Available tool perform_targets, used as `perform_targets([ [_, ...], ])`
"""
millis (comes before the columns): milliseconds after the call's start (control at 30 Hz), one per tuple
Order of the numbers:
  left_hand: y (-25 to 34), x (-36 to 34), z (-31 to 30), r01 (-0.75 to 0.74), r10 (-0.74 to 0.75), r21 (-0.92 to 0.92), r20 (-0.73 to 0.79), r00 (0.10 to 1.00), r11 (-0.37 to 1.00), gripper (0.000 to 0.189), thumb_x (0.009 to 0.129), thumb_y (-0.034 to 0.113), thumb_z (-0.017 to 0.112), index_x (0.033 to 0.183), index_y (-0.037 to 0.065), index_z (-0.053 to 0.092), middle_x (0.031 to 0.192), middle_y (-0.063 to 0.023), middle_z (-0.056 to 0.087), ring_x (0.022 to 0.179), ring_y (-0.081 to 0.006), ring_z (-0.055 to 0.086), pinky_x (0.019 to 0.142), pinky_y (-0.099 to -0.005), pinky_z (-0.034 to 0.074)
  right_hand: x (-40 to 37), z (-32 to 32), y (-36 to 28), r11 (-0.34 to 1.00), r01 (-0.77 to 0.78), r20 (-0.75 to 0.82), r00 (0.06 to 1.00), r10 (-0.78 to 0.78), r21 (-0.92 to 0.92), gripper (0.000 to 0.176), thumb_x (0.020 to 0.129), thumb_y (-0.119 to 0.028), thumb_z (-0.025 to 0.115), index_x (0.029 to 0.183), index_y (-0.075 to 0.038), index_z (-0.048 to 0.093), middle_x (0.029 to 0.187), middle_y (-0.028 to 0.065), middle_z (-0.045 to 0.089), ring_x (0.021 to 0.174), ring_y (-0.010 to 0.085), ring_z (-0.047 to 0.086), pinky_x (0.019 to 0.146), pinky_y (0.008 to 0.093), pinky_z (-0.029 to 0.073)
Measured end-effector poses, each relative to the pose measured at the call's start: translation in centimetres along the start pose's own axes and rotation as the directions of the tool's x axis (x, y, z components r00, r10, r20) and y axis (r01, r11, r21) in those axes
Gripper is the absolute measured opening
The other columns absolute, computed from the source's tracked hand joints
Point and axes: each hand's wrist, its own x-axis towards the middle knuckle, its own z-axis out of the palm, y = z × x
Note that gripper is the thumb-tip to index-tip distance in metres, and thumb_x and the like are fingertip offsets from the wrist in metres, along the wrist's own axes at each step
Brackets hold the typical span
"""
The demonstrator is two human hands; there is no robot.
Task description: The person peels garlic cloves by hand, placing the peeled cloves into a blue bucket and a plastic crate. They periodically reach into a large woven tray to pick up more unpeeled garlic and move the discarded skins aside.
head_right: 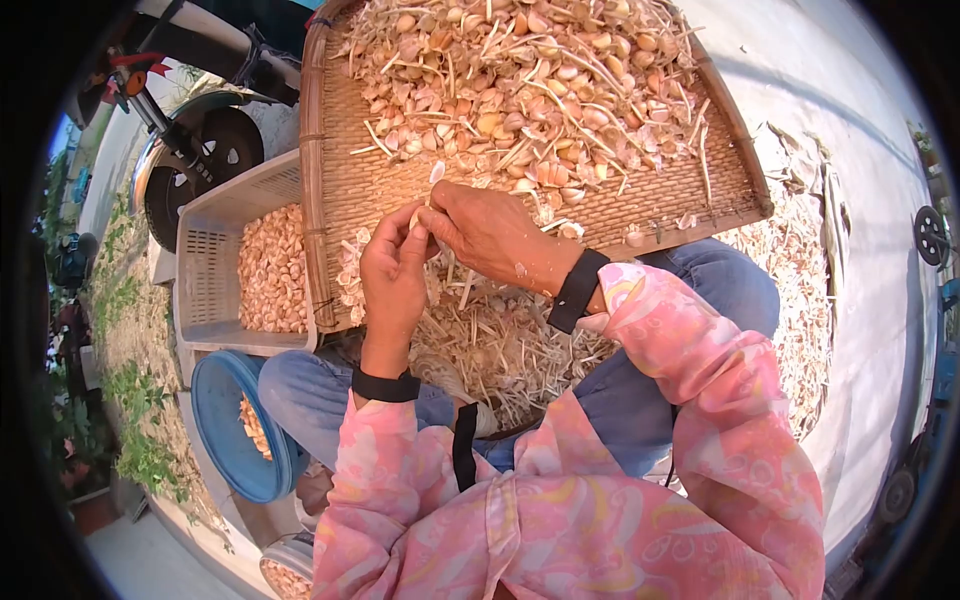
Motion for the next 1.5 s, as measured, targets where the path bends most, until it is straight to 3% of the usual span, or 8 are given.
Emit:
perform_targets([
  [200, 0.1, -1.2, 0.9, -0.046, 0.046, 0.006, 0.024, 0.999, 0.999, 0.029, 0.093, 0.015, 0.049, 0.115, -0.003, 0.052, 0.079, -0.0043, 0.060, 0.063, -0.0088, 0.056, 0.058, -0.0212, 0.047, -1.3, 0.8, 0.4, 0.971, 0.213, -0.114, 0.968, -0.225, -0.108, 0.026, 0.090, -0.024, 0.045, 0.074, -0.004, 0.045, 0.060, 0.0141, 0.051, 0.051, 0.0320, 0.051, 0.050, 0.0390, 0.040],
  [300, -0.1, -1.3, 0.2, 0.039, -0.028, -0.118, 0.091, 0.995, 0.992, 0.031, 0.093, 0.013, 0.048, 0.119, -0.004, 0.050, 0.085, -0.0066, 0.061, 0.070, -0.0099, 0.058, 0.062, -0.0212, 0.048, -1.4, 1.0, 0.5, 0.991, -0.024, -0.059, 0.998, 0.032, 0.133, 0.029, 0.090, -0.023, 0.043, 0.068, -0.004, 0.044, 0.059, 0.0089, 0.048, 0.051, 0.0188, 0.046, 0.049, 0.0333, 0.038],
  [400, -0.4, -1.1, -0.1, 0.163, -0.087, -0.619, 0.151, 0.985, 0.768, 0.035, 0.093, 0.012, 0.047, 0.123, -0.006, 0.045, 0.104, -0.0118, 0.058, 0.085, -0.0134, 0.059, 0.072, -0.0226, 0.050, -0.3, 0.4, 0.6, 0.791, -0.250, 0.077, 0.965, 0.250, 0.558, 0.021, 0.083, -0.017, 0.044, 0.075, 0.000, 0.053, 0.067, 0.0155, 0.058, 0.062, 0.0285, 0.058, 0.055, 0.0343, 0.044],
  [533, 0.3, -0.7, -0.8, 0.224, -0.157, -0.792, 0.162, 0.974, 0.568, 0.037, 0.093, 0.009, 0.046, 0.126, -0.007, 0.040, 0.111, -0.0162, 0.054, 0.095, -0.0179, 0.058, 0.082, -0.0262, 0.051, 0.2, 0.0, 2.0, 0.935, -0.272, -0.007, 0.960, 0.281, 0.227, 0.018, 0.083, -0.018, 0.048, 0.086, -0.004, 0.058, 0.070, 0.0116, 0.059, 0.068, 0.0301, 0.058, 0.062, 0.0349, 0.045],
  [667, -0.6, -0.3, -2.1, 0.205, -0.164, -0.868, 0.146, 0.976, 0.452, 0.037, 0.093, 0.008, 0.046, 0.126, -0.007, 0.039, 0.112, -0.0178, 0.053, 0.097, -0.0201, 0.058, 0.085, -0.0286, 0.051, 0.1, 1.1, 2.2, 0.984, 0.001, -0.150, 0.988, 0.026, 0.175, 0.019, 0.085, -0.014, 0.055, 0.101, -0.007, 0.059, 0.096, 0.0087, 0.056, 0.084, 0.0211, 0.057, 0.070, 0.0297, 0.046],
  [1000, -0.9, -0.9, 1.1, 0.105, -0.326, -0.781, -0.130, 0.936, 0.615, 0.033, 0.093, 0.011, 0.046, 0.120, -0.008, 0.044, 0.104, -0.0137, 0.056, 0.094, -0.0209, 0.058, 0.082, -0.0314, 0.051, 0.0, 1.7, -0.7, 0.951, 0.309, -0.151, 0.942, -0.301, 0.031, 0.016, 0.072, -0.007, 0.067, 0.083, -0.006, 0.056, 0.086, 0.0067, 0.054, 0.080, 0.0249, 0.053, 0.067, 0.0334, 0.044],
  [1233, -2.5, -0.2, 0.9, 0.252, -0.588, -0.915, 0.020, 0.808, 0.315, 0.035, 0.095, 0.017, 0.042, 0.122, -0.005, 0.042, 0.102, -0.0134, 0.057, 0.083, -0.0182, 0.059, 0.074, -0.0291, 0.052, -0.7, 1.9, -0.2, 0.794, 0.603, -0.024, 0.795, -0.606, -0.078, 0.013, 0.075, -0.012, 0.061, 0.086, -0.007, 0.058, 0.095, 0.0049, 0.057, 0.088, 0.0261, 0.054, 0.075, 0.0346, 0.047],
  [1500, 0.6, -2.7, -8.8, 0.273, -0.331, -0.897, 0.155, 0.931, 0.348, 0.030, 0.094, 0.016, 0.046, 0.119, -0.001, 0.047, 0.092, -0.0107, 0.057, 0.052, -0.0055, 0.038, 0.044, -0.0167, 0.033, -0.9, 0.7, 1.1, 0.940, 0.137, -0.172, 0.981, -0.086, 0.313, 0.015, 0.083, -0.010, 0.055, 0.097, -0.004, 0.056, 0.099, 0.0124, 0.054, 0.092, 0.0301, 0.055, 0.078, 0.0344, 0.045],
])
